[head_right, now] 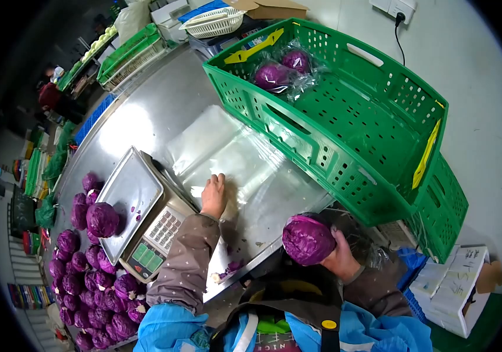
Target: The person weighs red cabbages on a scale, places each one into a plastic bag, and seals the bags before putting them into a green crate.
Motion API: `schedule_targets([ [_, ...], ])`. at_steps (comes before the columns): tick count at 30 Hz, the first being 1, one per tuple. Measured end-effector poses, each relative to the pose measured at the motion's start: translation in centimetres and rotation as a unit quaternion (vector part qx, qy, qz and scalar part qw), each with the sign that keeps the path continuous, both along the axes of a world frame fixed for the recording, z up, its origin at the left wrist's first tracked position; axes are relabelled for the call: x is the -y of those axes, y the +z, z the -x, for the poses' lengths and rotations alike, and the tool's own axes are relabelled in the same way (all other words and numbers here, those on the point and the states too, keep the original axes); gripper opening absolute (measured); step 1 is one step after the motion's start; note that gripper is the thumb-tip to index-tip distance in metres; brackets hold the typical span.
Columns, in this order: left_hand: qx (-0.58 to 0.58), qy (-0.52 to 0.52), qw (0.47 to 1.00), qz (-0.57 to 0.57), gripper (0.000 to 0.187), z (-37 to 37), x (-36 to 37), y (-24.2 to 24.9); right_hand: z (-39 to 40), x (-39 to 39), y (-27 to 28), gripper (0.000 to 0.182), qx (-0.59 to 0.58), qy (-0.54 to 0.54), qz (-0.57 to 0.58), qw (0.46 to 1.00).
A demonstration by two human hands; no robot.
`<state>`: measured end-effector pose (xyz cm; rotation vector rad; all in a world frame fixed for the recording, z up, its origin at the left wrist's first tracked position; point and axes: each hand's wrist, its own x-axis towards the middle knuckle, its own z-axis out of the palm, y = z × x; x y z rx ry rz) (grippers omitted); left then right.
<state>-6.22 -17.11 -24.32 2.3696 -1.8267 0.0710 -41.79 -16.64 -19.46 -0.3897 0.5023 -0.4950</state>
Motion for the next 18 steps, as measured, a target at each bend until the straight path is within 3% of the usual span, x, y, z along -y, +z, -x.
schedule_targets([
  [3,0.037,0.008,0.999,0.036,0.016,-1.8,0.2,-0.1,-1.0,-0.1,1.9,0.053,-0.069,0.039,0.107,0.991],
  [5,-0.026,0.028,0.998,0.041,0.009,-3.0,0.8,0.7,-1.0,0.0,0.7,0.052,0.051,0.03,-0.102,0.993],
  [7,-0.067,0.054,0.966,0.242,0.008,-2.9,1.7,7.0,-2.6,-0.2,1.5,0.051,0.012,0.013,-0.073,0.997],
  [9,-0.072,-0.017,0.994,0.08,0.013,-3.4,0.6,4.2,-4.3,-0.8,3.0,0.053,0.016,0.041,-0.03,0.999],
  [10,-0.025,-0.168,0.985,-0.002,0.018,-4.3,-0.5,-1.8,-5.7,-1.0,4.6,0.057,0.016,0.045,-0.048,0.998],
  [11,-0.07,-0.21,0.975,-0.022,0.015,-3.2,-2.0,-1.3,-6.4,-0.8,2.6,0.058,0.038,0.075,0.01,0.996],
  [13,-0.265,-0.074,0.961,0.036,0.017,0.0,-3.0,4.5,-10.1,-1.2,3.9,0.058,0.071,0.074,0.008,0.995],
  [15,-0.385,-0.014,0.913,0.134,0.014,0.4,-3.9,7.4,-12.5,-0.8,2.7,0.055,0.099,0.055,-0.05,0.992],
  [16,-0.448,-0.028,0.873,0.19,0.017,0.2,-4.4,7.7,-13.9,-0.7,3.5,0.051,0.059,0.032,-0.006,0.998],
  [18,-0.552,0.006,0.819,0.156,0.024,0.1,-6.1,9.2,-15.6,0.2,3.1,0.047,-0.011,-0.002,-0.01,1.0],
])
